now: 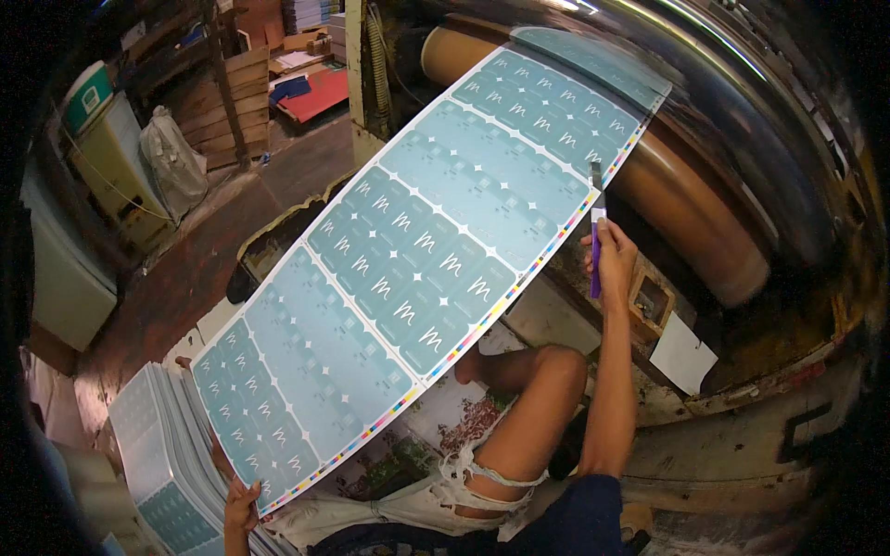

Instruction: The person cuts sheets of printed paper from a roll on a machine using a handheld blade, then stacks the cut sheets to the side.

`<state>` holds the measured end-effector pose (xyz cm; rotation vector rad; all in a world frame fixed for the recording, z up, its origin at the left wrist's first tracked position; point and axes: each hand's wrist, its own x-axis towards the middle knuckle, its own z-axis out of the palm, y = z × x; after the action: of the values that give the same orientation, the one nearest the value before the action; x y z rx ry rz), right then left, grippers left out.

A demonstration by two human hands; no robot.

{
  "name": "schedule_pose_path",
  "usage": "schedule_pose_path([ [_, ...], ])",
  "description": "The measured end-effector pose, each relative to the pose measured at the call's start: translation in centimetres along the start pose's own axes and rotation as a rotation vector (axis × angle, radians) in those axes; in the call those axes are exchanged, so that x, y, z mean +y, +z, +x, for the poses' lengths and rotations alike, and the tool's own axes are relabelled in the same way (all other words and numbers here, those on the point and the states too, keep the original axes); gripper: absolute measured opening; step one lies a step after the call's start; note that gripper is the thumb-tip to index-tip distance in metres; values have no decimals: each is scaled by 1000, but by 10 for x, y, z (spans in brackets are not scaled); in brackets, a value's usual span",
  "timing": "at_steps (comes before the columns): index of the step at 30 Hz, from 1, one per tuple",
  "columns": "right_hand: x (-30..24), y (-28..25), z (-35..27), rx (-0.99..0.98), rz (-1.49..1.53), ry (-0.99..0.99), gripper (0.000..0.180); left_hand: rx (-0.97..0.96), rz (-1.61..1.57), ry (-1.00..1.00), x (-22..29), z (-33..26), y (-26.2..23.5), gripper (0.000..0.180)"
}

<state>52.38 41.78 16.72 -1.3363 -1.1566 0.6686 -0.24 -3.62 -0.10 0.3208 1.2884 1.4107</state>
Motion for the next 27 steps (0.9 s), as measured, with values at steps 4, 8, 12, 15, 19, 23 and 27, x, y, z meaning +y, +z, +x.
schedule_pose_path([
  [4,-45,19,9,200,100,93,37,-17,7,-140,-23,6,-20,40],
  [8,-5,47,6,186,214,98,35,224,174,-157,-60,1,-83,17],
  [12,81,76,-39,274,461,221,25,360,319,15,-41,16,-115,22],
  [15,110,77,-44,394,576,343,30,496,470,51,-28,9,-197,22],
  [19,81,45,56,245,475,-38,48,367,453,147,-16,3,-185,23],
  [23,63,35,68,200,90,81,37,343,557,-78,38,10,-123,22],
  [27,19,73,10,78,179,110,37,309,600,-216,29,60,-146,33],
])
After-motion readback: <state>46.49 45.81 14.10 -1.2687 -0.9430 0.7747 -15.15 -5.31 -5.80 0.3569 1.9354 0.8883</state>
